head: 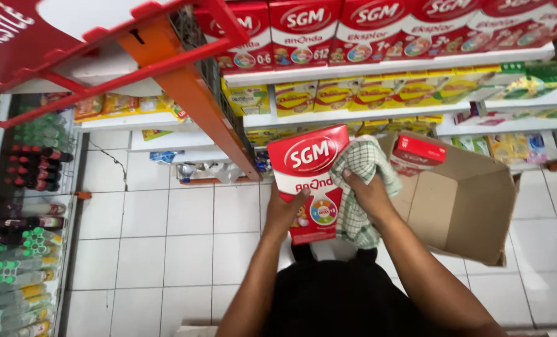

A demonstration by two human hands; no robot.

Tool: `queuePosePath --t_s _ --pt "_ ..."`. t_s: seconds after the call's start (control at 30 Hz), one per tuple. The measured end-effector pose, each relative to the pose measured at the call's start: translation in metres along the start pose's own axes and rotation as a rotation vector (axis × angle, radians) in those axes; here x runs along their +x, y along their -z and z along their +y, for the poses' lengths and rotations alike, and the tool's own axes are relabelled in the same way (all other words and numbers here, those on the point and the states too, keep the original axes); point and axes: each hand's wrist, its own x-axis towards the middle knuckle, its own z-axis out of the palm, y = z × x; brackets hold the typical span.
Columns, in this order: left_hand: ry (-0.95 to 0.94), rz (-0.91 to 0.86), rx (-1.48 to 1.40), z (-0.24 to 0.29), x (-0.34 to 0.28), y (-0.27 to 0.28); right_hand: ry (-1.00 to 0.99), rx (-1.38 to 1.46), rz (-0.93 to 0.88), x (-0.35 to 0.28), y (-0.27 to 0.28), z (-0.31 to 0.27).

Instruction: The person wipes down boxes of milk powder with a cloth, scans the barcodes using a handheld scanner, and places them onto a retail shelf.

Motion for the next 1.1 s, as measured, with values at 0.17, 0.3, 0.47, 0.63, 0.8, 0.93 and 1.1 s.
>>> queuePosePath --t_s 0.17,0.3,0.47,0.63,0.8,0.93,1.1 --pt "0.019 -0.156 -0.117 -0.033 -0.008 0.008 -0.290 0.030 0.058 0.021 0.013 -0.039" --pt "-0.154 0.044 -0.302 -0.032 0.006 0.009 -0.213 -0.065 -0.041 0.049 -0.004 0.007" --pt "-0.239 0.369 -0.211 -0.019 0.012 0.021 -0.144 -0.096 -0.165 -0.003 0.022 0.076" --pt "-0.297 -0.105 -0.014 -0.034 0.023 -0.003 0.041 -0.249 -0.239 -0.050 0.027 0.117" --pt "-0.206 -0.443 -0.307 -0.049 0.010 -0.069 0.242 -0.418 -0.187 -0.001 0.026 0.092" --pt "-0.163 -0.360 -0.563 -0.054 0.014 -0.082 0.213 -0.476 -0.204 -0.028 0.050 0.084" --pt "-0.109 -0.490 -0.571 -0.038 0.032 -0.123 0.427 -0.580 -0.354 -0.069 0.064 0.082"
